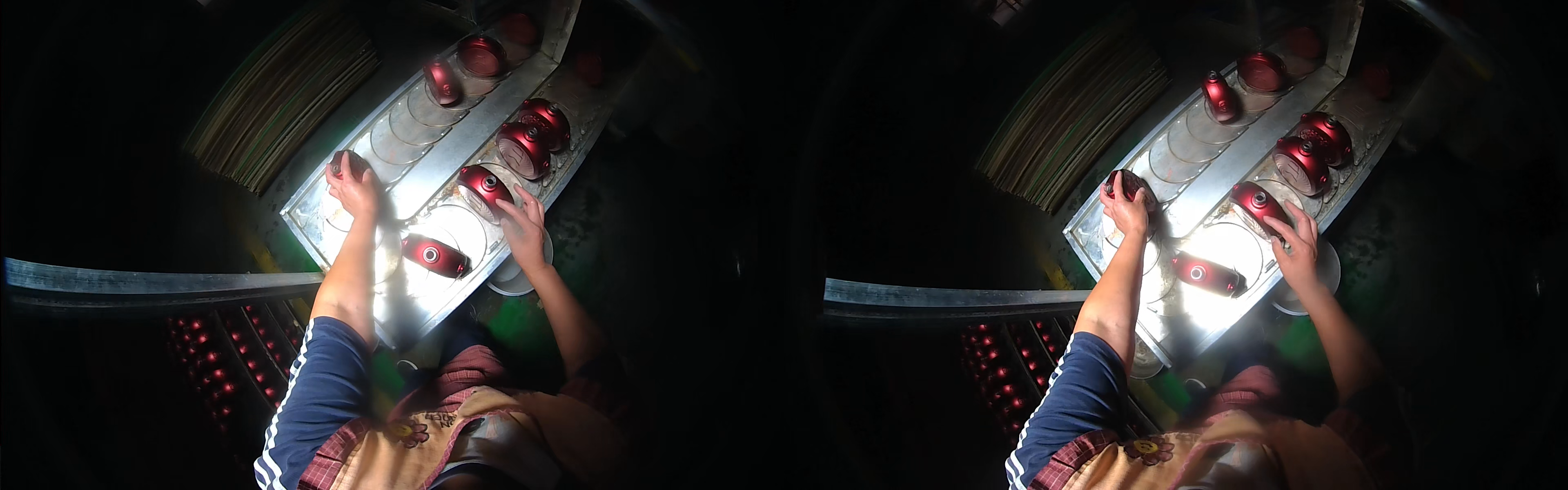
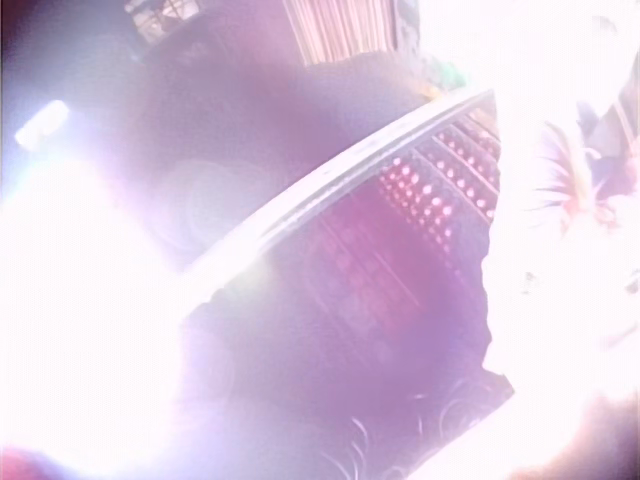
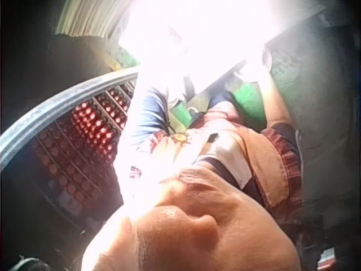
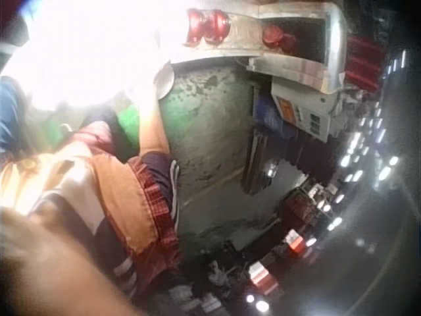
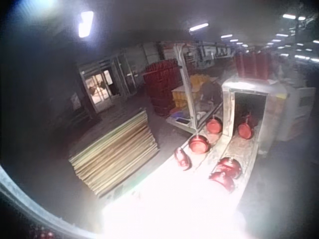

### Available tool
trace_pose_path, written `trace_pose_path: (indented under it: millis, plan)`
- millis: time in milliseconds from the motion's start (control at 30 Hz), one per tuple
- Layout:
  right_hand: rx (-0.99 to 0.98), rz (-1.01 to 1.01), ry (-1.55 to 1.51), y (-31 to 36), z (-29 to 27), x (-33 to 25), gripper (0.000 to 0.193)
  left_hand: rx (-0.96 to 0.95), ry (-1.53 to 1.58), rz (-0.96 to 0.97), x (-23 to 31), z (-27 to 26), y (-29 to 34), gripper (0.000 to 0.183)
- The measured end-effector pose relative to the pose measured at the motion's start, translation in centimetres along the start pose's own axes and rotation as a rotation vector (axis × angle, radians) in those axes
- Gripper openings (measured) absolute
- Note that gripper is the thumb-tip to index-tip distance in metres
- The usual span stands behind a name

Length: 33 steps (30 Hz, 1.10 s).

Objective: The person repeatedly picks up red spherical ornaments from a nearby rack and places them into designated slots on a metal tray. The process involves continuous picking and placing of the items in a repetitive loop.

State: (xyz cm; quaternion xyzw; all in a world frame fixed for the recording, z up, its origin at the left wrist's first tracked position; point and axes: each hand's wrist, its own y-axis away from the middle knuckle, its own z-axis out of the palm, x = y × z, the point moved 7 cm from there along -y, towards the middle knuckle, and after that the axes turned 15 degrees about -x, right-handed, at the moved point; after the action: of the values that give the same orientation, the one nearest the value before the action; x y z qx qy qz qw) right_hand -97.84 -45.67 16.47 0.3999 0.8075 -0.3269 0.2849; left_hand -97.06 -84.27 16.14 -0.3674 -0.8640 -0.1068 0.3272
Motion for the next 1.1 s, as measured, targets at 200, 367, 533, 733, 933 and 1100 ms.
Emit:
trace_pose_path:
  millis: [200,367,533,733,933,1100]
  plan:
    - [0.069,0.108,-0.428,6.8,-1.4,1.7,0.028,-0.083,0.086,0.21,-1.9,-2.1,6.6,0.064]
    - [-0.183,0.015,-0.539,11.4,6.1,-10.3,0.018,-0.22,0.663,0.086,-12.3,-9.8,25.5,0.048]
    - [-0.6,-0.137,-0.722,16.8,17.8,-28.8,0.024,-0.232,1.014,-0.35,-25.7,-20.5,45.9,0.041]
    - [-1.198,-0.416,-0.796,29.6,32.7,-49.6,0.028,0.311,1.036,-0.548,-41.8,-36.5,66.7,0.032]
    - [-1.643,-0.778,-0.602,42.1,44.2,-64.1,0.03,1.141,1.001,-0.781,-52.5,-45.1,87.0,0.03]
    - [-1.796,-0.948,-0.586,50.6,53.2,-76.1,0.04,1.397,0.748,-0.948,-58.7,-49.2,98.1,0.039]
